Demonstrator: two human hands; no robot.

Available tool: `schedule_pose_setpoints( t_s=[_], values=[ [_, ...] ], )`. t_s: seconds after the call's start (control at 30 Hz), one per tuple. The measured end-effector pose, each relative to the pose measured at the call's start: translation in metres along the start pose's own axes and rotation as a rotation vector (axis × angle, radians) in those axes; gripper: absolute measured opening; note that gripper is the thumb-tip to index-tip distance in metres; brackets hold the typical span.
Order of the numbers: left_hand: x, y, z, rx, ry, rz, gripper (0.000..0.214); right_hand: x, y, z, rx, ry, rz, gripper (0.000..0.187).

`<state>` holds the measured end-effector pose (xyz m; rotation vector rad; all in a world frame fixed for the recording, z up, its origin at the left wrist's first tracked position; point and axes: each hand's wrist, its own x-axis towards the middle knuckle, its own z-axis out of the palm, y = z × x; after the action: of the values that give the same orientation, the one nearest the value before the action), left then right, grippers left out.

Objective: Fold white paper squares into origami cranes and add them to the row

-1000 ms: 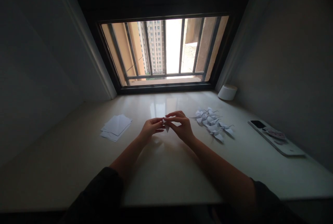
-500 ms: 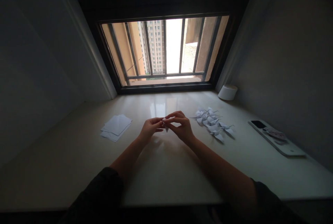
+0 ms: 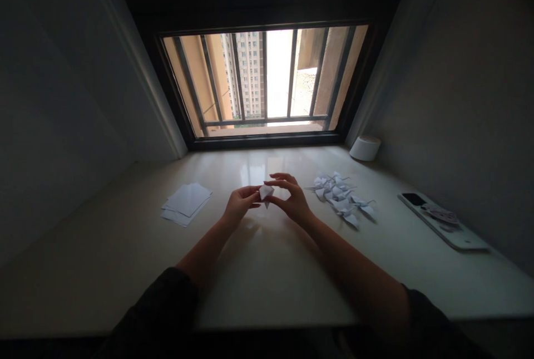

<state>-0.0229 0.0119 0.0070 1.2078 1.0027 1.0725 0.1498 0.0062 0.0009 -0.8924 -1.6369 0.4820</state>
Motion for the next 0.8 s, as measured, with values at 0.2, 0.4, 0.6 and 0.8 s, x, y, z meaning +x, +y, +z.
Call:
schedule_pose_setpoints(
  t_s=[0.2, 0.4, 0.6, 0.8],
  values=[
    [0.001, 0.000, -0.001, 0.012, -0.009, 0.024, 0.040, 0.000, 0.013, 0.003, 0.287, -0.104, 0.185, 0.026],
    [0.000, -0.001, 0.001, 0.001, -0.019, 0.036, 0.041, -0.001, 0.013, 0.005, 0.302, -0.102, 0.171, 0.024],
    [0.000, 0.000, 0.002, -0.004, -0.023, 0.040, 0.043, -0.001, 0.015, 0.005, 0.211, -0.139, 0.110, 0.020],
    [-0.001, 0.002, 0.002, 0.000, -0.022, 0.059, 0.040, -0.002, 0.016, 0.006, 0.206, -0.163, 0.098, 0.024]
  ],
)
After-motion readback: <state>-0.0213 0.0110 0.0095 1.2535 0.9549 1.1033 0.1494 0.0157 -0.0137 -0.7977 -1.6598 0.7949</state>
